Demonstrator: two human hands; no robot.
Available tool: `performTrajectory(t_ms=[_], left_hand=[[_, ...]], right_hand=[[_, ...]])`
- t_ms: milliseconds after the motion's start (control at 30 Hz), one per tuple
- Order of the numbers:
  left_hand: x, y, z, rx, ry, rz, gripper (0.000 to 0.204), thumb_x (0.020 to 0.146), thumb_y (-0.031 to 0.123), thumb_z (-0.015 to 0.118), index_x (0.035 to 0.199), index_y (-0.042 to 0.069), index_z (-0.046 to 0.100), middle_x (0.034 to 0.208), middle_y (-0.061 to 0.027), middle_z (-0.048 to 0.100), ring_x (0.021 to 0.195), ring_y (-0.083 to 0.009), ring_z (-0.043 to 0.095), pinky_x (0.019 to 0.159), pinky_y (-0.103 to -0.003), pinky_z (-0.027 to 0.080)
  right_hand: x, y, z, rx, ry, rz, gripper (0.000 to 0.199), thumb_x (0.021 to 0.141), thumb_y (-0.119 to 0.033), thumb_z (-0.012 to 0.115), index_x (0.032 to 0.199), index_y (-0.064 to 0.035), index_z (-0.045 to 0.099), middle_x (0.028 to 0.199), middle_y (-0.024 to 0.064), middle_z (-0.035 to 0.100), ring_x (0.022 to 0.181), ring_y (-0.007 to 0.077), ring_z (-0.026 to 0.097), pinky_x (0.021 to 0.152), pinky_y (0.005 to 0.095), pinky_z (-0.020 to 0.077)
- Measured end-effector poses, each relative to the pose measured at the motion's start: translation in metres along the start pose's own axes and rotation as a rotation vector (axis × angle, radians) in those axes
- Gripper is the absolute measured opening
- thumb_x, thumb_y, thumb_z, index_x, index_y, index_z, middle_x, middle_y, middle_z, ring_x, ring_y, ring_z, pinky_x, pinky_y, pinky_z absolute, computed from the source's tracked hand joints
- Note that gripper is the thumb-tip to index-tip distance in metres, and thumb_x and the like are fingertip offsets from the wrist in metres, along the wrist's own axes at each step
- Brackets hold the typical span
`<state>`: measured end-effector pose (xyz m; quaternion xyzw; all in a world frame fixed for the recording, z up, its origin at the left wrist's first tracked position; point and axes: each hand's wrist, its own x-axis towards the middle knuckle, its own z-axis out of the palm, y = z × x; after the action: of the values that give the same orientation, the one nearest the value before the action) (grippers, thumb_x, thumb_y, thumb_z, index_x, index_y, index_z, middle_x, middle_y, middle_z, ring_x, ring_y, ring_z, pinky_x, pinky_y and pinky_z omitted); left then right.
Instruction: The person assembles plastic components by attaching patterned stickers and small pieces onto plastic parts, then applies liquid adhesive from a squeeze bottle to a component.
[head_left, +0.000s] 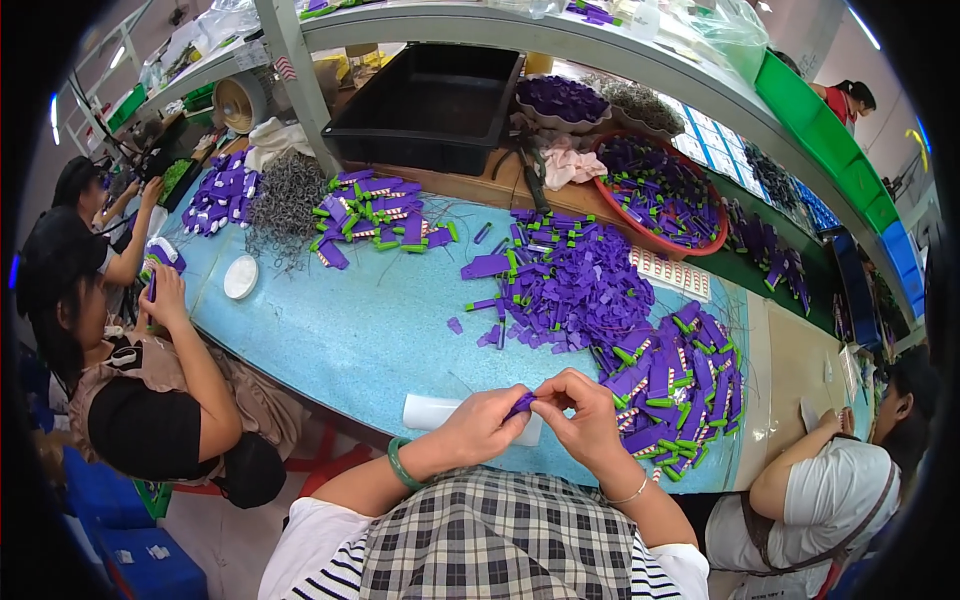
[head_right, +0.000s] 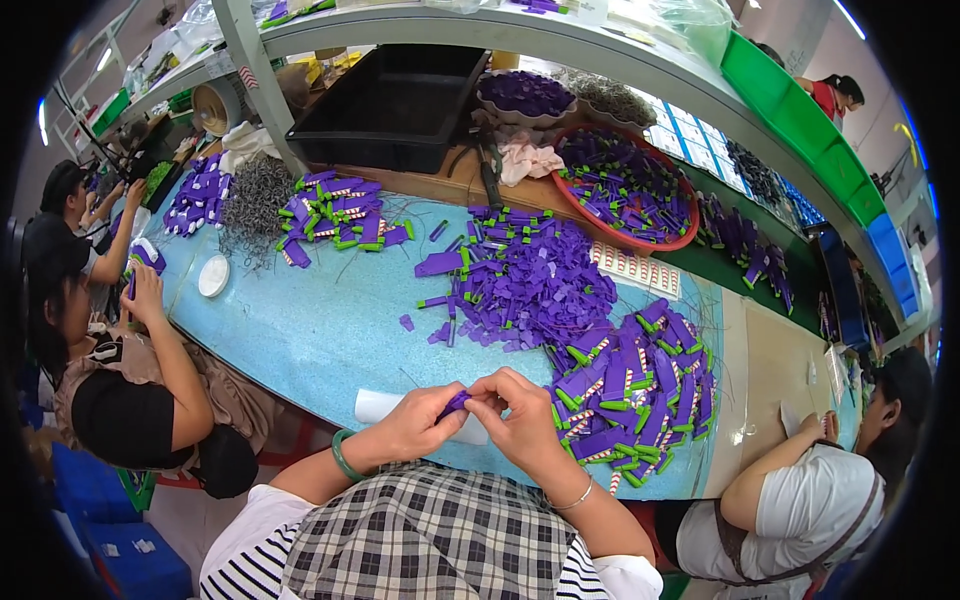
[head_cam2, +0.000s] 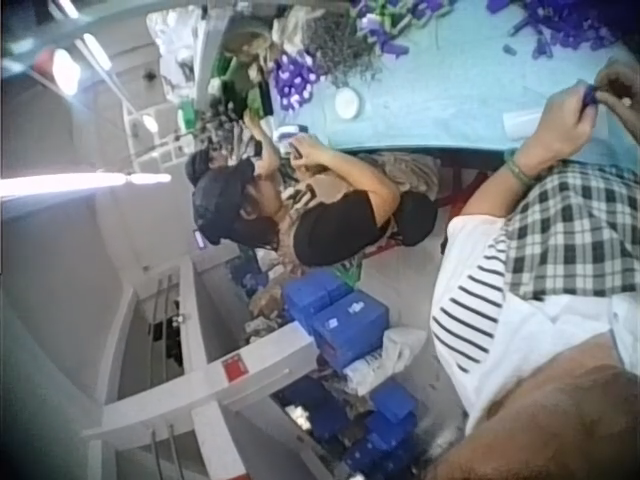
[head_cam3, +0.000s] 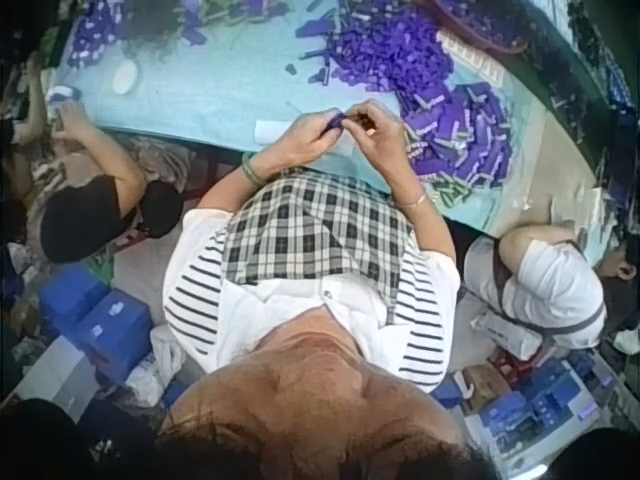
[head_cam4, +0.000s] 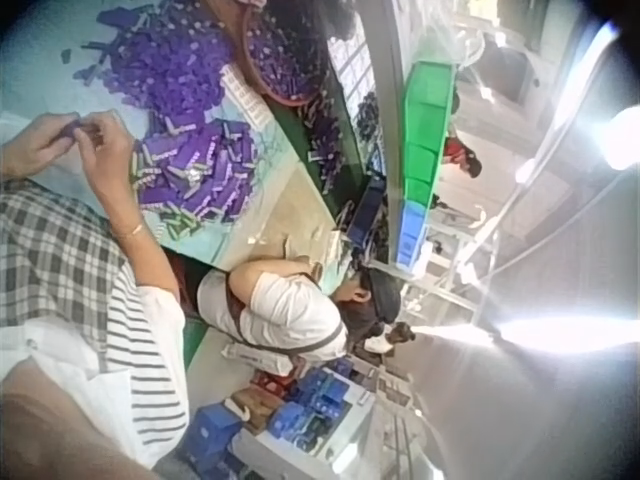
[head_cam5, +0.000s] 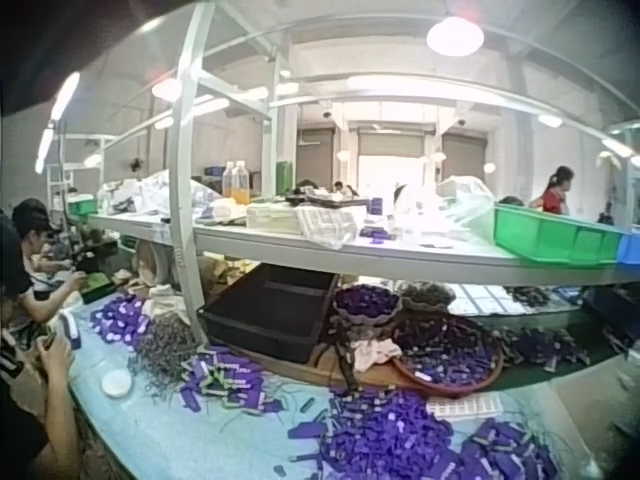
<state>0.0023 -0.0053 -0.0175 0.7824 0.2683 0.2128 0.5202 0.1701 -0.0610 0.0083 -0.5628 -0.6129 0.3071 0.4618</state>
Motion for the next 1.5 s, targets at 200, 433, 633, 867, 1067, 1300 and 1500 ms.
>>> performTrajectory(t_ms=[200,433,633,867,1067,1300,1500], left_hand=[[-0.001,0.002,0.002,0.167,0.021,0.11,0.015,0.087,0.016,0.051,0.088,0.002,0.05,0.074,-0.0169,0.055,0.073,-0.0365,0.055,0.064,-0.047,0.041],[-0.003,0.01,0.001,-0.03,-0.135,-0.061,0.018,0.091,0.017,0.05,0.085,0.001,0.056,0.075,-0.0111,0.06,0.067,-0.0238,0.057,0.063,-0.035,0.045],[0.011,0.003,0.004,-0.357,0.173,-0.006,0.025,0.097,0.02,0.045,0.09,0.001,0.061,0.088,-0.0018,0.055,0.077,-0.0099,0.053,0.071,-0.024,0.044],[0.024,-0.002,-0.025,-0.201,0.49,0.079,0.023,0.097,0.017,0.047,0.094,0.001,0.064,0.083,-0.0014,0.048,0.074,-0.0095,0.048,0.067,-0.024,0.042],[0.049,0.002,0.013,-0.002,0.149,0.226,0.021,0.091,0.013,0.055,0.108,0.001,0.06,0.083,-0.0045,0.057,0.078,-0.014,0.054,0.072,-0.029,0.045],[0.107,-0.032,-0.052,0.508,0.299,0.133,0.025,0.081,0.014,0.065,0.104,0.004,0.06,0.081,-0.0103,0.062,0.071,-0.025,0.061,0.063,-0.037,0.049],[0.129,-0.072,-0.091,1.263,0.179,-0.027,0.013,0.073,0.007,0.061,0.085,0.006,0.057,0.077,-0.0128,0.064,0.068,-0.0315,0.065,0.055,-0.04,0.052]], right_hand=[[-0.003,-0.008,0.001,-0.118,0.08,-0.11,0.012,0.077,-0.003,0.07,0.082,0.0001,0.06,0.072,0.007,0.056,0.058,0.014,0.058,0.053,0.0235,0.0471],[-0.018,0.022,0.007,0.079,-0.076,0.027,0.017,0.079,-0.003,0.067,0.093,-0.0009,0.058,0.081,0.0062,0.056,0.065,0.0109,0.055,0.053,0.0224,0.0447],[-0.01,0.017,0.015,0.375,0.02,0.197,0.048,0.079,-0.001,0.063,0.122,-0.0033,0.041,0.084,0.0013,0.053,0.08,0.0113,0.054,0.076,0.0252,0.0447],[0.001,0.031,-0.056,1.401,0.031,0.263,0.044,0.079,0.001,0.058,0.121,-0.0044,0.047,0.086,0.0058,0.058,0.077,0.0154,0.057,0.072,0.0279,0.0481],[-0.019,0.042,-0.019,0.47,0.005,0.199,0.089,0.074,-0.005,0.072,0.145,-0.0061,0.019,0.112,0.0102,0.06,0.104,0.0168,0.056,0.088,0.0307,0.0438],[-0.024,0.053,-0.104,0.315,0.277,0.299,0.052,0.079,0.005,0.062,0.128,0.0027,0.043,0.085,0.0001,0.059,0.073,0.0055,0.056,0.061,0.0201,0.045],[-0.024,0.02,-0.148,-1.3,0.5,0.165,0.038,0.071,-0.009,0.071,0.107,-0.0038,0.06,0.098,0.0124,0.061,0.089,0.0309,0.059,0.075,0.0397,0.0484]])
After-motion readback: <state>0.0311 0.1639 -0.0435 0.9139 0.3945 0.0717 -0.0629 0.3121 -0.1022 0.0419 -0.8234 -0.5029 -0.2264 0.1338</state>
